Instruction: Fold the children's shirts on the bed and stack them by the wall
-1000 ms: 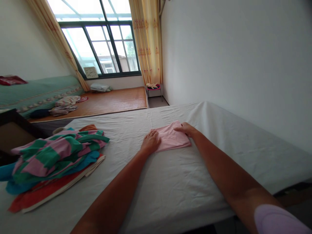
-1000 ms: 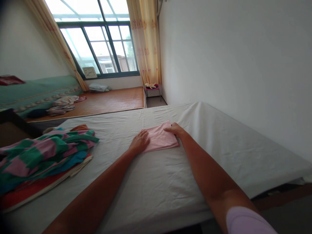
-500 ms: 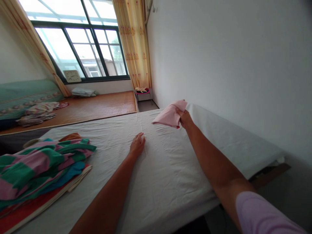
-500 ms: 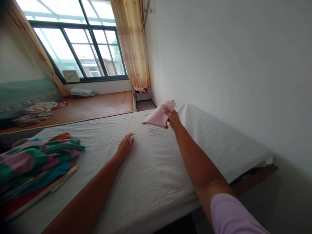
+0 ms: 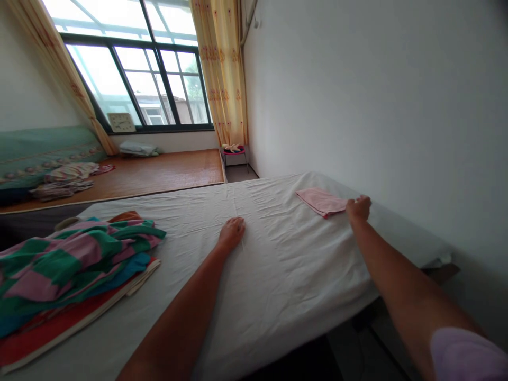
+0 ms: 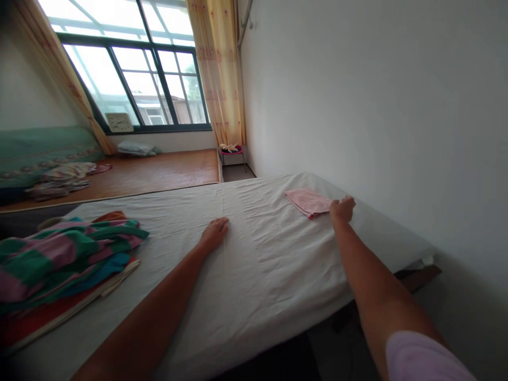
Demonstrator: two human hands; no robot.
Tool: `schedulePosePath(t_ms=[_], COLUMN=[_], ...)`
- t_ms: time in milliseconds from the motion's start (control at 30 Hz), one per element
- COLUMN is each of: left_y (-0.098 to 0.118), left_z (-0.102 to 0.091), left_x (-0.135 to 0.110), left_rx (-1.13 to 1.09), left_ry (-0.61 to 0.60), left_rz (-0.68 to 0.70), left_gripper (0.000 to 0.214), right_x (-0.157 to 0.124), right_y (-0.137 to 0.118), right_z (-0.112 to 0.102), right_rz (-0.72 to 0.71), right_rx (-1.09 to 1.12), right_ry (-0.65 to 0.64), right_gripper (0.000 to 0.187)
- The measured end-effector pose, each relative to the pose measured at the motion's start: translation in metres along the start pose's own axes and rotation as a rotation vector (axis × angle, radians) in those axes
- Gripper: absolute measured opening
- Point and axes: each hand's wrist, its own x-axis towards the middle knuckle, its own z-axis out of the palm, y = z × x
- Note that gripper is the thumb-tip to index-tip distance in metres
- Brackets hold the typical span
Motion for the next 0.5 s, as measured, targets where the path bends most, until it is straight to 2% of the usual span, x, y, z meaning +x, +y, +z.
schedulePosePath(t_ms=[67, 100, 233, 300, 400, 500], left_y=[0.007, 0.010, 0.018, 0.016, 0.002, -0.024], left_z=[-0.002, -0.002, -0.007, -0.013, -0.031, -0.072], left_x=[-0.006, -0.009, -0.028, -0.043, -0.075, -0.109], left_rx=[0.069, 0.095, 0.118, 0.103, 0.096, 0.170], left_ry=[-0.104, -0.158, -0.314, -0.348, -0.357, -0.333], left_rz=[0.074, 0.106, 0.169, 0.207, 0.255, 0.264], left_gripper=[0.047, 0.050, 0.058, 0.060, 0.058, 0.050], right_x=[-0.015, -0.027, -0.106, -0.153, -0.210, -0.238], right_y=[-0.025, -0.041, -0.103, -0.124, -0.137, -0.133], right_z=[0.014, 0.023, 0.061, 0.071, 0.076, 0.077], right_rz=[-0.234, -0.368, -0.812, -1.023, -1.209, -1.228], right_rx=[0.034, 0.058, 0.086, 0.030, -0.101, -0.165], right_ry=[-0.076, -0.160, -0.681, -0.869, -0.985, -0.934], right_gripper=[0.045, 0.043, 0.037, 0.039, 0.044, 0.046])
